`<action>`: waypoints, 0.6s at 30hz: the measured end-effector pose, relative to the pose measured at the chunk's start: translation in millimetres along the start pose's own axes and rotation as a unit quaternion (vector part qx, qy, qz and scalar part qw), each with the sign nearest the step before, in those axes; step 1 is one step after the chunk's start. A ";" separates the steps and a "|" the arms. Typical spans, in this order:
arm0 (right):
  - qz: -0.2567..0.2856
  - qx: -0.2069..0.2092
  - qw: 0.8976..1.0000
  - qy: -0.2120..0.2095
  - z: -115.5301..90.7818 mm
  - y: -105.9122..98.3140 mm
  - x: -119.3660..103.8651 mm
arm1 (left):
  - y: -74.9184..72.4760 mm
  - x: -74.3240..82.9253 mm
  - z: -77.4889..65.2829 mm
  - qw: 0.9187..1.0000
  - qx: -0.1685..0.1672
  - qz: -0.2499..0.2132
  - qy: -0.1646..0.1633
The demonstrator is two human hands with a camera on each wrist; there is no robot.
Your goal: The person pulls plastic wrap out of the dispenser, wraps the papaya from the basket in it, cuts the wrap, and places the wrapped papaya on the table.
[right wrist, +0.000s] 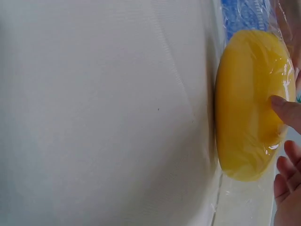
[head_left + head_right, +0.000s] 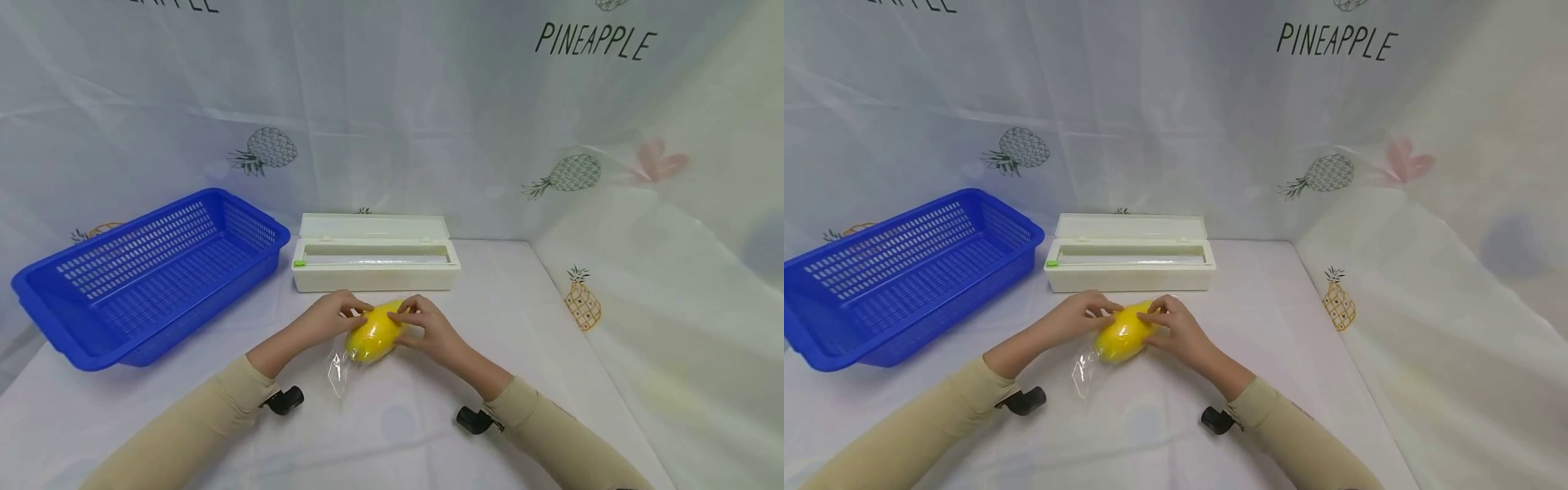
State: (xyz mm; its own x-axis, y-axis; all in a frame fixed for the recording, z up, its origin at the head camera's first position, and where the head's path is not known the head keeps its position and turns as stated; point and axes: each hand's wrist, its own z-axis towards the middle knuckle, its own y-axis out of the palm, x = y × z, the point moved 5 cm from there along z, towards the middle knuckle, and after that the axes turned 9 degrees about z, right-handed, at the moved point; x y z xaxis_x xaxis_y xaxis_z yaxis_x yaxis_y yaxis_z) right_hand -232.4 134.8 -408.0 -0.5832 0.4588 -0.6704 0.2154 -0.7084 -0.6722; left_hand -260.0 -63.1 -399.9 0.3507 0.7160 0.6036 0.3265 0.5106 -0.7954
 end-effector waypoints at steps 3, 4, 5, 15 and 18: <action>0.044 0.001 0.998 0.044 -5.7 -0.5 2.5 | 2.2 -2.2 -0.4 0.999 0.005 -0.038 -0.006; 0.063 0.001 0.996 0.064 -7.7 -0.6 3.1 | 3.4 -2.3 -0.9 0.998 0.007 -0.054 -0.010; 0.079 0.001 0.993 0.085 -9.5 -0.5 3.6 | 4.8 -2.3 -1.2 0.998 0.008 -0.066 -0.011; 0.188 0.053 0.955 0.223 -17.3 10.6 0.1 | 23.1 6.4 -9.0 0.996 0.042 -0.071 -0.022; 0.180 0.061 0.956 0.222 -17.4 15.0 -3.0 | 25.1 10.3 -11.8 0.996 0.051 -0.076 -0.015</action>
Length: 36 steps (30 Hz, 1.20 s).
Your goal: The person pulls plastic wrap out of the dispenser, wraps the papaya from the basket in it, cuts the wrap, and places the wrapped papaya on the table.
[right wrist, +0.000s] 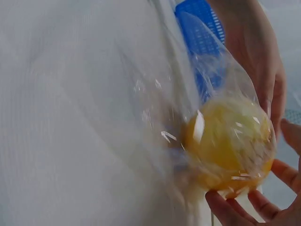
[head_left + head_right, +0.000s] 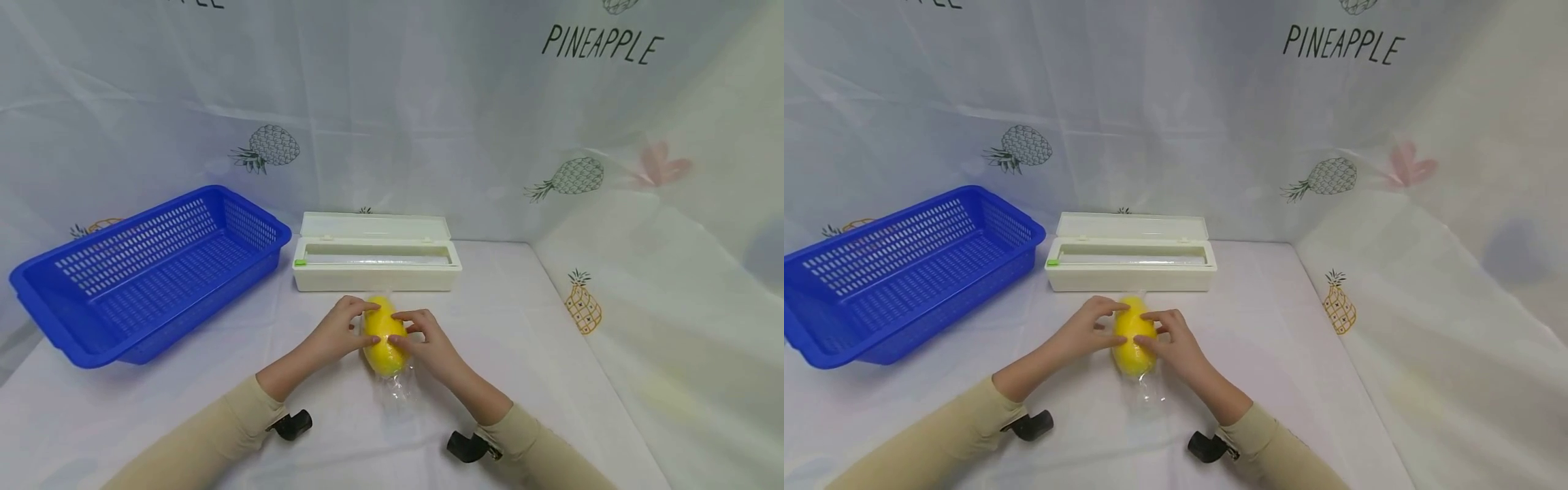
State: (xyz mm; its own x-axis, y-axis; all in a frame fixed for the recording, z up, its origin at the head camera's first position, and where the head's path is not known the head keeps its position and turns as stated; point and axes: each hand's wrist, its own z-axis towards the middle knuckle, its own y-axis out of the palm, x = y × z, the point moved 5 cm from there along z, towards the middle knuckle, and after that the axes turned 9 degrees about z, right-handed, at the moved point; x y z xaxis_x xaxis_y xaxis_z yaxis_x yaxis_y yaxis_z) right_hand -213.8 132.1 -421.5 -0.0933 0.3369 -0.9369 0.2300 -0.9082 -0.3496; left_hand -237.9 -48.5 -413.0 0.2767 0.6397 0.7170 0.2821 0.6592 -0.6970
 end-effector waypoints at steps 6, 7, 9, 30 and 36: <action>-0.017 0.020 1.000 0.015 -0.5 7.4 -5.5 | 0.0 1.2 -1.2 0.999 -0.010 -0.038 0.009; -0.016 0.024 0.999 0.018 -0.4 8.2 -5.8 | -0.1 0.8 -0.8 0.999 -0.011 -0.039 0.008; -0.012 0.028 0.999 0.016 -0.3 9.5 -5.6 | 0.0 -0.2 0.4 0.999 -0.011 -0.037 0.004; 0.105 -0.026 0.989 0.103 -46.5 6.6 14.2 | 5.7 -2.3 8.9 0.999 -0.018 -0.018 -0.025; 0.140 -0.071 0.983 0.093 -62.0 12.5 18.7 | 5.2 -4.8 9.5 0.999 -0.024 -0.030 -0.022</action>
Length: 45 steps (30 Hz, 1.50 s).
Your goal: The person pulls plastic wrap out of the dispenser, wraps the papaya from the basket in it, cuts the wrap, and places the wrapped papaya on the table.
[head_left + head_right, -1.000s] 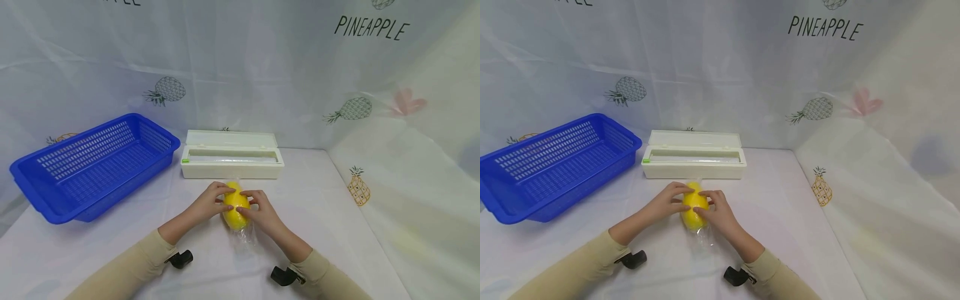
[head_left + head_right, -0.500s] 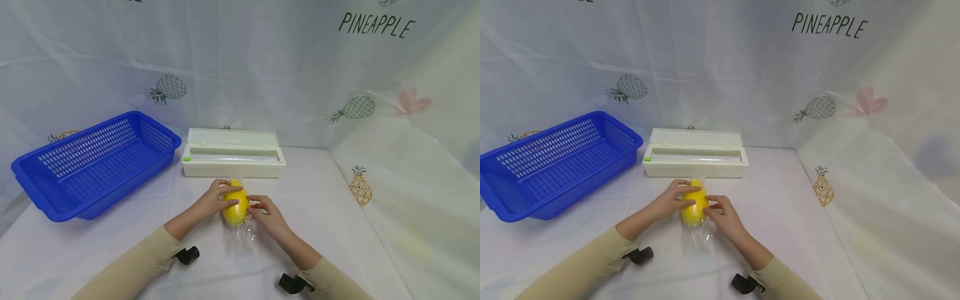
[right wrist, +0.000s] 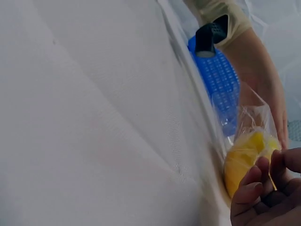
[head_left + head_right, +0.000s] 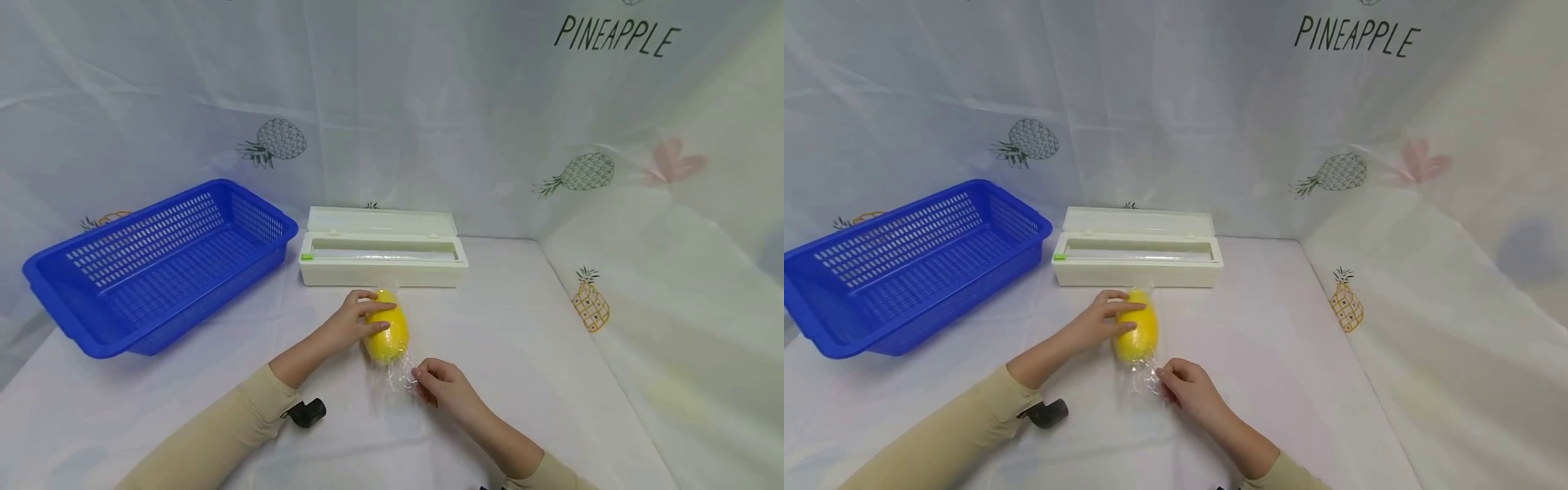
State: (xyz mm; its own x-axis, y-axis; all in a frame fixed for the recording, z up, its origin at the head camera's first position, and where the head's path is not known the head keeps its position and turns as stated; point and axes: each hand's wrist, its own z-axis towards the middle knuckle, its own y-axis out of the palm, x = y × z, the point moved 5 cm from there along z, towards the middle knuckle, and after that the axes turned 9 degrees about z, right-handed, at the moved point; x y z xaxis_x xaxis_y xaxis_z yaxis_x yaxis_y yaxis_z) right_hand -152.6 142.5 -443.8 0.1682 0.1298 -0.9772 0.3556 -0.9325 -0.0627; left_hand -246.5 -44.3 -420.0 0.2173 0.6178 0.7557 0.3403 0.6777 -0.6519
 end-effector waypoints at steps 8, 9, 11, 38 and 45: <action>-0.017 -0.028 0.999 0.002 -0.7 4.0 6.6 | -1.8 1.1 0.0 1.000 -0.002 0.001 -0.006; -0.018 -0.030 0.999 0.007 -1.0 3.9 7.6 | -1.7 0.9 0.2 1.000 -0.003 0.003 -0.005; -0.027 -0.035 0.999 0.013 -2.0 3.0 8.6 | -2.0 0.3 0.6 1.000 -0.003 0.001 -0.004; -0.420 -0.049 0.747 -0.514 -11.7 10.1 -23.3 | -3.1 -5.7 5.8 0.999 -0.018 -0.029 -0.005; -0.387 -0.059 0.727 -0.564 -20.2 10.8 -29.0 | -5.3 8.9 -3.8 0.994 0.048 0.069 0.067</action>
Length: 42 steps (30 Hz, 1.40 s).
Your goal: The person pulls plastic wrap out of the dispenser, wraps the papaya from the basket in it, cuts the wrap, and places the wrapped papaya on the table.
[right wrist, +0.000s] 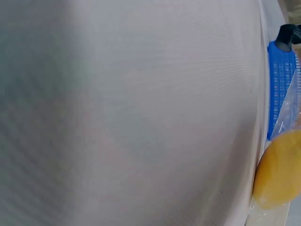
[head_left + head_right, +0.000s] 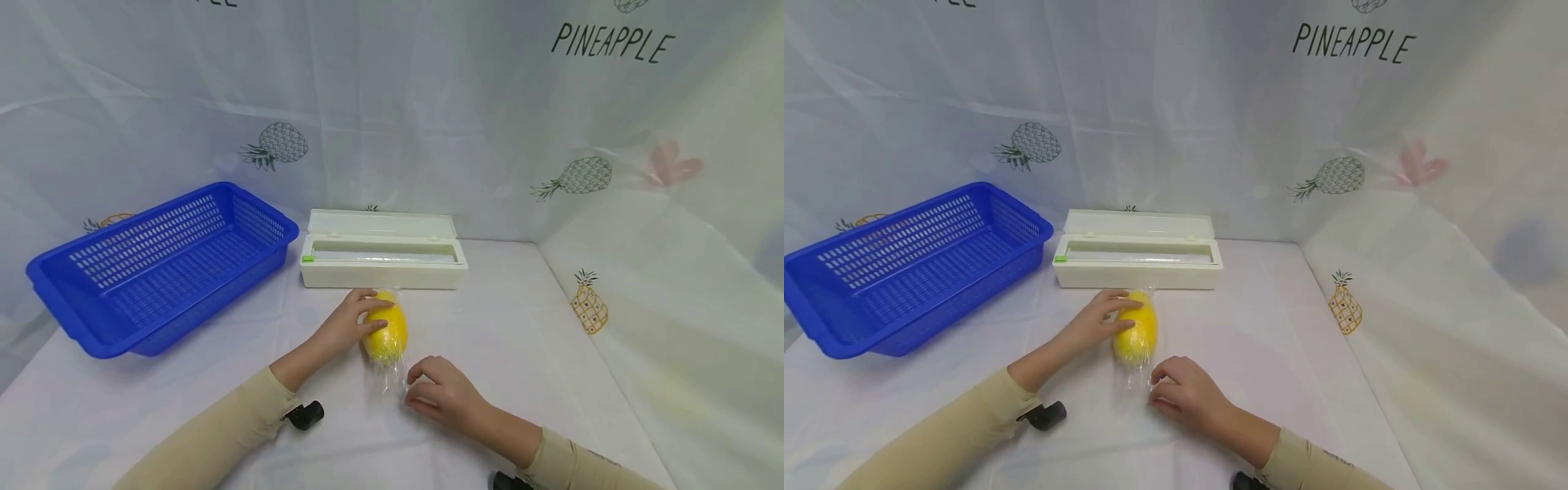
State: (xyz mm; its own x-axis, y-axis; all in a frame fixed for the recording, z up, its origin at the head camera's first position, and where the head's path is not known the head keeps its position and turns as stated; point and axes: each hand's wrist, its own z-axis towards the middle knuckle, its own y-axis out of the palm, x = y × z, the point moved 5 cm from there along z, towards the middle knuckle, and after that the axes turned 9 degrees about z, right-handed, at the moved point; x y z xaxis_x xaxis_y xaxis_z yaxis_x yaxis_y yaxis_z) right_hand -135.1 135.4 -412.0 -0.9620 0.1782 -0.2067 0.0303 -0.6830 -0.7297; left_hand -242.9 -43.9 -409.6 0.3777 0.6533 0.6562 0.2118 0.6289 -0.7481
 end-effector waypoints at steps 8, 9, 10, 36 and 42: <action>0.035 0.012 0.999 -0.032 -0.3 -0.6 -3.8 | -2.8 27.2 -10.3 0.952 0.111 0.071 0.275; 0.038 0.014 0.999 -0.033 -0.7 -0.7 -3.7 | -2.3 28.9 -11.9 0.942 0.119 0.079 0.305; 0.042 0.015 0.999 -0.032 -1.0 -1.0 -3.7 | -1.9 30.2 -13.6 0.932 0.126 0.087 0.328; 0.109 0.029 0.991 0.075 -6.4 -7.6 0.8 | 8.4 38.7 -46.0 0.894 -0.052 0.232 0.380; 0.109 0.024 0.988 0.107 -9.0 -7.0 3.2 | 10.3 40.2 -45.7 0.910 -0.079 0.208 0.349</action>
State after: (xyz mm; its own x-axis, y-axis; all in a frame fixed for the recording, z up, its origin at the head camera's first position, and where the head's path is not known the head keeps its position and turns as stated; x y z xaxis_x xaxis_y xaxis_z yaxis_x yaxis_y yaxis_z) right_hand -135.9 147.2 -413.4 -0.8542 0.1650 -0.4931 0.2130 -0.7541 -0.6212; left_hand -184.3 -30.4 -395.4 0.9237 0.3601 0.1308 0.0255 0.2829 -0.9588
